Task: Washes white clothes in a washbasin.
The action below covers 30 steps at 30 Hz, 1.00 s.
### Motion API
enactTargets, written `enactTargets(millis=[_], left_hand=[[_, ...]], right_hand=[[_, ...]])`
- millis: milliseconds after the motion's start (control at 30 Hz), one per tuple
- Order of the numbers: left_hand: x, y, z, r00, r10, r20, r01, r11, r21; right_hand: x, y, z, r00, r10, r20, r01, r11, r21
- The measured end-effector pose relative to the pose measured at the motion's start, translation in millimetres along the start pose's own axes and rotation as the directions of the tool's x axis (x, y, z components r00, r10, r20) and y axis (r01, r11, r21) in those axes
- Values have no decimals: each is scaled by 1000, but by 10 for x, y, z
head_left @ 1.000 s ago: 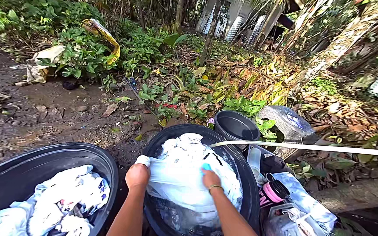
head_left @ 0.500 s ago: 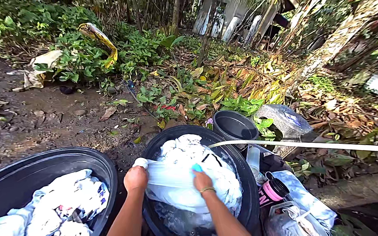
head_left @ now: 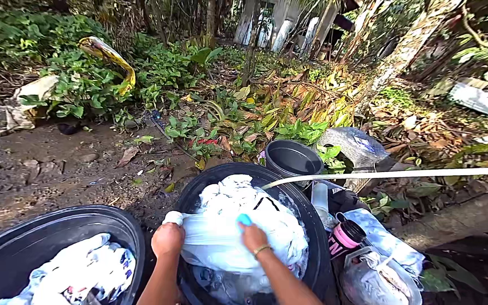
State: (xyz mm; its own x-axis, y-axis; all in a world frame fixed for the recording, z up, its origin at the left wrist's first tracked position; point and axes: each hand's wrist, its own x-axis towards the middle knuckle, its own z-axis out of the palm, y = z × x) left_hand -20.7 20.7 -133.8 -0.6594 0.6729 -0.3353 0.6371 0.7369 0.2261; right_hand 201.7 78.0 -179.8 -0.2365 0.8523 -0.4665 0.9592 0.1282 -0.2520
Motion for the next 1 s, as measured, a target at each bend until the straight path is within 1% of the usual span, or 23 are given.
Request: enactTargets(millis=[33, 100, 133, 200, 267, 367, 433, 467, 500, 567, 600, 633, 667, 733, 800, 833, 867, 900, 933, 967, 1000], left_hand=[[11, 14, 2, 1000, 4, -5, -4, 1000, -5], [9, 8, 5, 1000, -2, -16, 2, 1000, -14], [13, 9, 8, 1000, -5, -21, 4, 1000, -12], [10, 33, 22, 1000, -11, -28, 11, 1000, -7], [-3, 42, 32, 999, -12, -36, 12, 1000, -7], [-18, 33, 8, 1000, -7, -30, 5, 999, -44], [-28, 51, -79, 1000, 2, 8, -1, 997, -79], [-28, 58, -162, 999, 26, 41, -21, 993, -119], [-14, 49, -257, 994, 75, 74, -61, 981, -187], [68, 23, -443, 974, 203, 102, -149, 909, -389], [97, 36, -540, 966, 236, 108, -158, 864, -477], [100, 63, -666, 961, 249, 124, -150, 839, -523], [104, 89, -802, 959, 252, 132, -145, 833, -534], [106, 131, -1100, 961, 241, 138, -146, 861, -487], [94, 158, -1351, 969, 220, 116, -143, 875, -462], [74, 169, -1448, 976, 206, 67, -146, 855, -498], [28, 188, -1533, 983, 184, 6, -146, 801, -581], [-38, 216, -1605, 987, 154, -44, -140, 698, -703], [-111, 247, -1661, 988, 142, -65, -133, 539, -832], [-172, 266, -1707, 982, 179, -54, -117, 363, -925], [-219, 259, -1744, 963, 268, -32, -92, 216, -972]], right_hand=[[63, 318, -195, 994, 104, -29, -104, 995, -5], [22, 735, -642, 949, 286, -131, -285, 958, 24], [-31, 862, -858, 917, 355, -184, -350, 935, 58], [-117, 1031, -1138, 872, 429, -235, -414, 903, 113], [-194, 1089, -1093, 875, 436, -212, -415, 899, 138], [-252, 1134, -620, 918, 389, -75, -384, 920, 75], [-277, 1209, -385, 922, 384, -41, -384, 923, 27], [-294, 1247, -380, 921, 389, -40, -385, 920, 75], [-318, 1283, -450, 919, 390, -59, -372, 907, 196], [-384, 1331, -744, 893, 418, -169, -291, 820, 492], [-428, 1348, -926, 863, 441, -244, -230, 775, 588], [-502, 1351, -1127, 831, 467, -303, -178, 738, 651], [-600, 1350, -1326, 796, 490, -357, -117, 702, 702], [-830, 1340, -1674, 704, 538, -463, 74, 593, 802], [-1090, 1288, -1960, 618, 571, -540, 275, 486, 829], [-1214, 1249, -2074, 578, 576, -578, 367, 449, 815], [-1324, 1217, -2168, 537, 572, -620, 442, 435, 784], [-1425, 1188, -2247, 494, 566, -659, 508, 428, 748], [-1515, 1161, -2311, 452, 562, -692, 563, 422, 711], [-1587, 1141, -2363, 412, 561, -718, 606, 419, 676], [-1647, 1128, -2403, 381, 563, -733, 641, 410, 648]])
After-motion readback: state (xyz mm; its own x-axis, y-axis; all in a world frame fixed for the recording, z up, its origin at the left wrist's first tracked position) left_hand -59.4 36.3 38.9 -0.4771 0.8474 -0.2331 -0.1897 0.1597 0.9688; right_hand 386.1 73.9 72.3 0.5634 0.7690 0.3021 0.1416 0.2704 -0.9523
